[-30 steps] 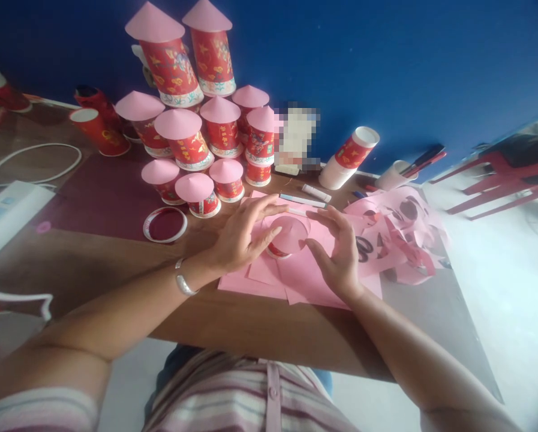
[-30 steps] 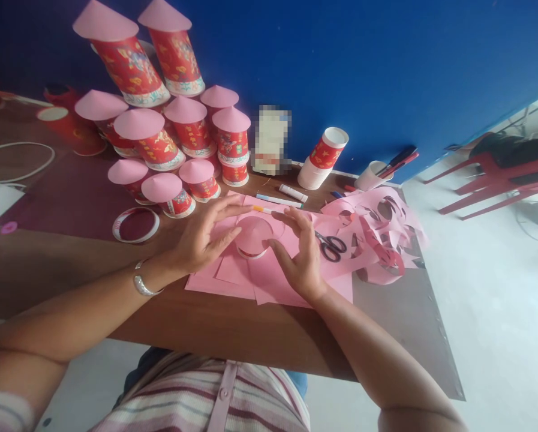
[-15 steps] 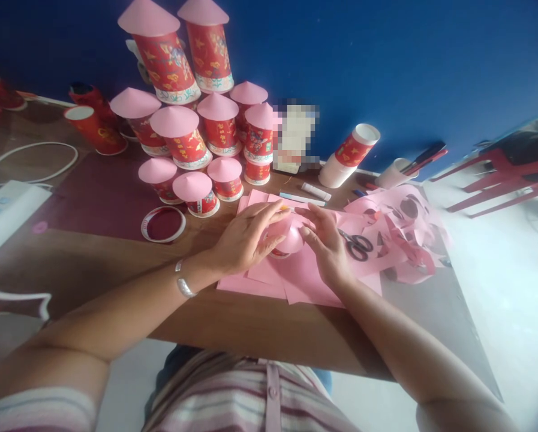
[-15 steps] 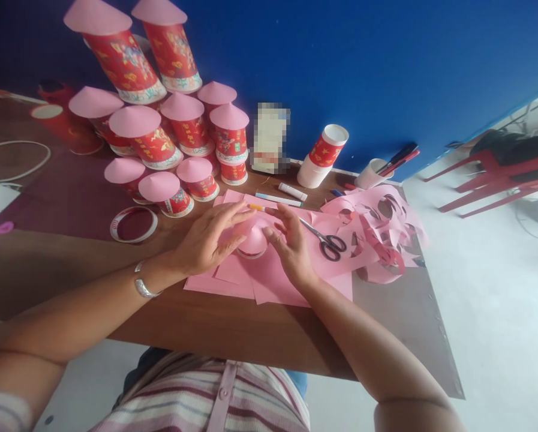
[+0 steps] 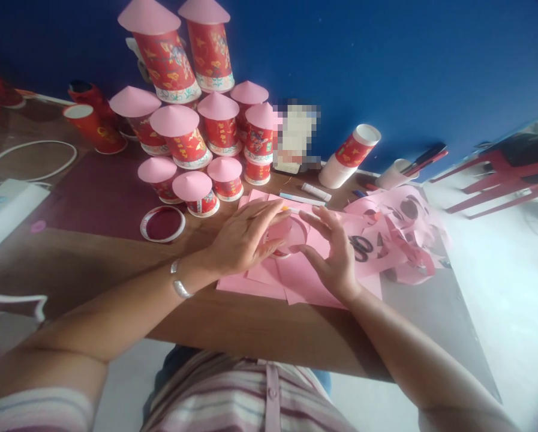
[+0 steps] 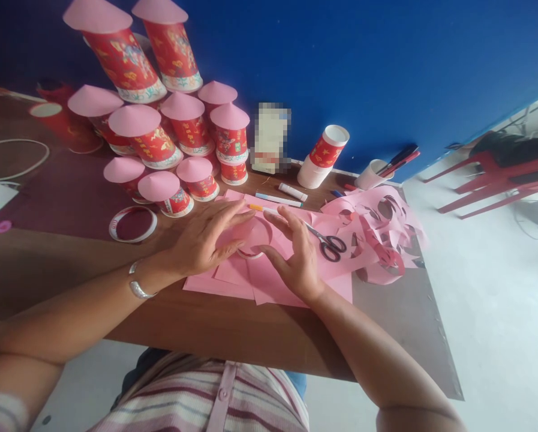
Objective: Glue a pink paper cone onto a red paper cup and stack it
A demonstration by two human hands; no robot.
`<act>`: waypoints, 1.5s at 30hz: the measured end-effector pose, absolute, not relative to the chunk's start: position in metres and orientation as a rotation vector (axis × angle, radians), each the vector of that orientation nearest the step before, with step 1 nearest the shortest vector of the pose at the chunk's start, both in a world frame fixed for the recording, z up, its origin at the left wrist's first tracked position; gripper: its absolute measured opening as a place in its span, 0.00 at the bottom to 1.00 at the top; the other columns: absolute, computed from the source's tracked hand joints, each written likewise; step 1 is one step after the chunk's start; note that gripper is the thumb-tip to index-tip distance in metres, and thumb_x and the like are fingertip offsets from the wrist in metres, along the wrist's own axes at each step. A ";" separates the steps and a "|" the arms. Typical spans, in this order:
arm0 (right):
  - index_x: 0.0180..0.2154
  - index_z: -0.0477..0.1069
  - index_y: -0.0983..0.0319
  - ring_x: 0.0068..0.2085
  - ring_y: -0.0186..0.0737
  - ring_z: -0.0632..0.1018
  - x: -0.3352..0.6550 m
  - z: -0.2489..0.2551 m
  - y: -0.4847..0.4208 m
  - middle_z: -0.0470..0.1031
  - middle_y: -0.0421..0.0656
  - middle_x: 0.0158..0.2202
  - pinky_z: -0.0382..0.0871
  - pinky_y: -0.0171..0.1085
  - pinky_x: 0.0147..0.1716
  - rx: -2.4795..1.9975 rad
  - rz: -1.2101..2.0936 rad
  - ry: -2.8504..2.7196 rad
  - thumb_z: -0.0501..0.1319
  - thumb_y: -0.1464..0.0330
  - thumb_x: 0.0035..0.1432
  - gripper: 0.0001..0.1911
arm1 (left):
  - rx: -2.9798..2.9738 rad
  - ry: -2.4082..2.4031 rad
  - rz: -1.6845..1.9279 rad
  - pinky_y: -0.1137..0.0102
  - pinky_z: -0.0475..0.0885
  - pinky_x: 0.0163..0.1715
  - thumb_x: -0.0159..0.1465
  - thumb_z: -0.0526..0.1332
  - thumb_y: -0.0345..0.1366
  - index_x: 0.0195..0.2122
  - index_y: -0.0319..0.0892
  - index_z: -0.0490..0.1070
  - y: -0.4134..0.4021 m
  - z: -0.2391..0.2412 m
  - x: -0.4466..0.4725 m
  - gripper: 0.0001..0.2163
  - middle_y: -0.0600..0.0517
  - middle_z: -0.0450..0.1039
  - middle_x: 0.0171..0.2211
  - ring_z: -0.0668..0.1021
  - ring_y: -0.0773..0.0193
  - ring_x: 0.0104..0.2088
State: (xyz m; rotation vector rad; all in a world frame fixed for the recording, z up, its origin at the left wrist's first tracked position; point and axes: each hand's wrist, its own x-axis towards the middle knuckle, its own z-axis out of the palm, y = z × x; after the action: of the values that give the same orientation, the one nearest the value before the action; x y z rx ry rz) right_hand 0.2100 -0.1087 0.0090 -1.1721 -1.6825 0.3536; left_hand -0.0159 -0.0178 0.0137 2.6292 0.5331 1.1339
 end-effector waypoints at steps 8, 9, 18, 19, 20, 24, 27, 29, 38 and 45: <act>0.72 0.56 0.51 0.63 0.57 0.81 0.210 0.010 -0.109 0.81 0.51 0.60 0.71 0.66 0.67 -1.256 0.320 -1.766 0.71 0.63 0.68 0.39 | 2.694 0.504 1.156 0.50 0.72 0.67 0.73 0.65 0.42 0.77 0.41 0.48 -0.019 0.016 -0.016 0.37 0.39 0.79 0.61 0.78 0.48 0.65; 0.73 0.56 0.51 0.64 0.57 0.81 0.210 0.010 -0.109 0.81 0.51 0.61 0.71 0.66 0.67 -1.249 0.323 -1.764 0.70 0.63 0.68 0.39 | 2.698 0.501 1.170 0.50 0.72 0.67 0.73 0.65 0.42 0.77 0.42 0.49 -0.019 0.017 -0.016 0.37 0.39 0.79 0.61 0.78 0.48 0.65; 0.73 0.55 0.51 0.65 0.56 0.80 0.210 0.011 -0.108 0.79 0.52 0.63 0.70 0.65 0.67 -1.237 0.331 -1.742 0.68 0.63 0.70 0.37 | 2.634 0.520 1.157 0.50 0.73 0.66 0.72 0.65 0.41 0.76 0.43 0.51 -0.016 0.020 -0.016 0.35 0.40 0.80 0.61 0.78 0.48 0.64; 0.73 0.55 0.51 0.65 0.56 0.80 0.209 0.012 -0.108 0.80 0.51 0.62 0.70 0.65 0.67 -1.250 0.324 -1.756 0.68 0.63 0.70 0.37 | 2.626 0.517 1.144 0.49 0.73 0.66 0.73 0.65 0.40 0.76 0.43 0.52 -0.016 0.019 -0.016 0.34 0.40 0.80 0.60 0.78 0.47 0.64; 0.73 0.55 0.51 0.65 0.56 0.80 0.208 0.012 -0.107 0.81 0.51 0.61 0.71 0.65 0.67 -1.260 0.319 -1.770 0.68 0.63 0.69 0.38 | 2.615 0.517 1.136 0.49 0.73 0.66 0.72 0.65 0.40 0.76 0.43 0.53 -0.016 0.019 -0.016 0.34 0.40 0.80 0.60 0.78 0.47 0.64; 0.73 0.55 0.51 0.65 0.56 0.80 0.207 0.014 -0.106 0.81 0.50 0.61 0.72 0.64 0.66 -1.262 0.318 -1.784 0.68 0.62 0.70 0.37 | 2.483 0.552 1.111 0.49 0.73 0.65 0.72 0.65 0.41 0.72 0.44 0.59 -0.014 0.018 -0.015 0.29 0.41 0.81 0.59 0.79 0.48 0.63; 0.73 0.54 0.51 0.65 0.57 0.79 0.207 0.013 -0.106 0.78 0.52 0.64 0.70 0.65 0.67 -1.235 0.316 -1.778 0.67 0.63 0.70 0.38 | 2.153 0.634 1.092 0.53 0.73 0.63 0.73 0.64 0.42 0.67 0.44 0.64 -0.014 0.019 -0.013 0.23 0.41 0.81 0.57 0.81 0.52 0.60; 0.74 0.53 0.51 0.65 0.57 0.79 0.207 0.014 -0.106 0.77 0.53 0.65 0.70 0.66 0.67 -1.205 0.310 -1.791 0.67 0.63 0.70 0.38 | 1.861 0.709 1.058 0.58 0.76 0.55 0.73 0.63 0.46 0.62 0.43 0.66 -0.013 0.018 -0.011 0.21 0.43 0.83 0.50 0.83 0.56 0.53; 0.73 0.52 0.50 0.66 0.58 0.79 0.202 0.017 -0.100 0.76 0.53 0.66 0.72 0.65 0.66 -1.192 0.394 -1.811 0.67 0.61 0.70 0.38 | 1.313 0.787 0.846 0.67 0.69 0.37 0.66 0.69 0.56 0.47 0.41 0.71 -0.011 0.016 0.004 0.23 0.54 0.74 0.33 0.75 0.65 0.34; 0.73 0.53 0.49 0.64 0.58 0.80 0.200 0.011 -0.100 0.77 0.52 0.65 0.73 0.65 0.66 -1.223 0.365 -1.780 0.70 0.60 0.68 0.40 | 1.305 0.805 0.855 0.67 0.69 0.40 0.65 0.71 0.54 0.49 0.41 0.71 -0.014 0.019 0.010 0.23 0.54 0.73 0.34 0.75 0.64 0.37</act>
State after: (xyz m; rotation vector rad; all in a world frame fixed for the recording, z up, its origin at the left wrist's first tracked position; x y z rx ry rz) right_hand 0.2003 -0.0998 0.0106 -1.2227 -1.7799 0.3646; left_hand 0.0097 -0.0142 0.0189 1.3048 0.8048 0.8553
